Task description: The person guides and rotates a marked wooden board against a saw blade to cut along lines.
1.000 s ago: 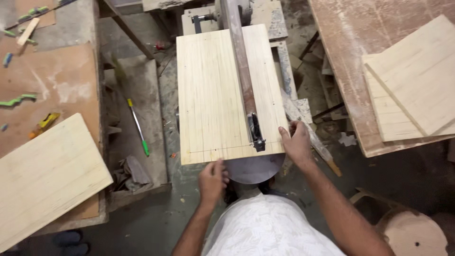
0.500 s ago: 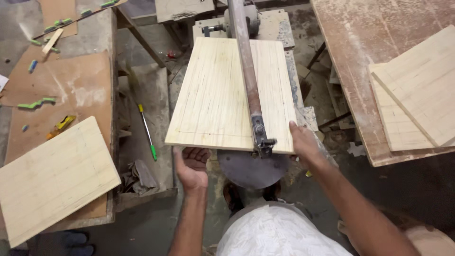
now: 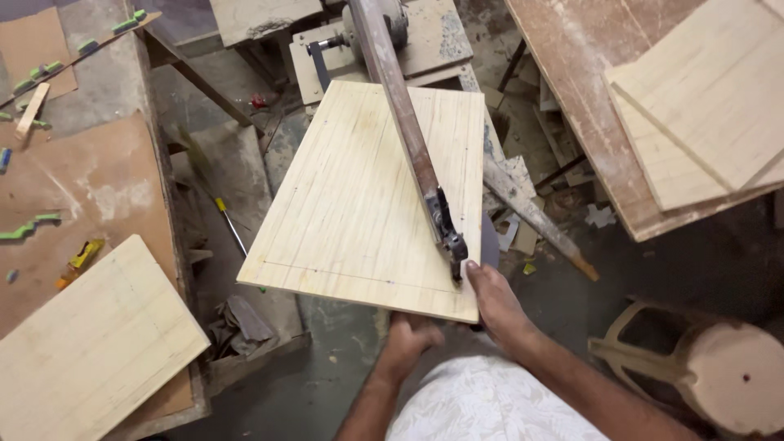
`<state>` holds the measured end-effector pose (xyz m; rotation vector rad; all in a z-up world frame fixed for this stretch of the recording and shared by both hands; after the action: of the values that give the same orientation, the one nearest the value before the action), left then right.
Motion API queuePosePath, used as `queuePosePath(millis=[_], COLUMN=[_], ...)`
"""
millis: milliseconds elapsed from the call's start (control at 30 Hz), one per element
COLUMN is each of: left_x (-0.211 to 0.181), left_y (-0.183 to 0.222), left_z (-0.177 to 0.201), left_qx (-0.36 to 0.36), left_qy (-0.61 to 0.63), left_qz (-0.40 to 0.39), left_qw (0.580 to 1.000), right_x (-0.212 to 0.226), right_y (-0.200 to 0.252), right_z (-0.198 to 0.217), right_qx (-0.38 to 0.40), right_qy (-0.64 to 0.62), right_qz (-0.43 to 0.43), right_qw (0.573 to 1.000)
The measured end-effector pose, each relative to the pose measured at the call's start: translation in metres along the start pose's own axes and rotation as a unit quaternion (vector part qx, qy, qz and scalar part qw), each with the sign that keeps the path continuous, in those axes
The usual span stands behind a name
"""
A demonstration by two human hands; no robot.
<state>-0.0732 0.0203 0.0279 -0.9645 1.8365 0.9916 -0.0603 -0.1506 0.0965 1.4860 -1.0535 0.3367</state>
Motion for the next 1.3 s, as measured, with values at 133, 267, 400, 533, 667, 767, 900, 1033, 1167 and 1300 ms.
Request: queuePosePath(millis=[133, 267, 400, 533, 667, 767, 900, 1033, 1167, 1300], left_x=[-0.025, -0.067, -0.081, -0.081, -0.028, 0.045, 0.071, 0.053, 0.073, 0.081], left_y=[0.007, 0.024, 0.032, -0.004, -0.043, -0.087, -0.089, -0.105, -0.12, -0.134], left_z=[0.005, 0.035, 0.065, 0.092, 0.088, 0.042, 0.002, 0.008, 0.019, 0.032], left_qx=[-0.148, -0.146, -0.11, -0.088, -0.132, -0.167, -0.096, -0.117, -0.139, -0.197], left_qy=[0.346, 0.322, 0.268, 0.331, 0.323, -0.03, -0.125, -0.126, -0.045, 0.027], left_qz=[0.058, -0.012, 0.021, 0.033, -0.002, -0.031, -0.034, -0.108, -0.118, -0.121], left_qw=[0.925, 0.935, 0.957, 0.939, 0.937, 0.985, 0.987, 0.979, 0.982, 0.972], right_x=[-0.019, 0.014, 0.038, 0.036, 0.006, -0.001, 0.001, -0.015, -0.024, -0.017], right_y=[-0.026, -0.089, -0.131, -0.131, -0.095, -0.069, -0.057, -0.066, -0.063, -0.053], right_z=[0.017, 0.075, 0.077, 0.095, 0.117, 0.121, 0.138, 0.149, 0.143, 0.123], right_qx=[0.09, 0.036, 0.166, 0.126, 0.064, 0.058, 0.088, 0.109, 0.101, 0.111], right_qy=[0.063, -0.013, -0.21, -0.234, -0.231, -0.314, -0.352, -0.38, -0.396, -0.398], right_qz=[-0.083, -0.011, 0.027, 0.031, 0.044, 0.06, 0.095, 0.115, 0.108, 0.103], right_qw=[0.991, 0.999, 0.963, 0.963, 0.97, 0.946, 0.927, 0.911, 0.906, 0.905])
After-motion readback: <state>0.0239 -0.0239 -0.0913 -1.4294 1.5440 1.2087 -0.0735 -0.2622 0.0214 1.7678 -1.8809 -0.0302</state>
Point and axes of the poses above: each hand's wrist, its own y-axis away from the middle knuckle, its own z-axis out of the back of the hand, x = y × z, the point moved 4 cm from there along -y, towards the middle knuckle, and after that the axes turned 4 degrees about y, right-handed, at the moved point
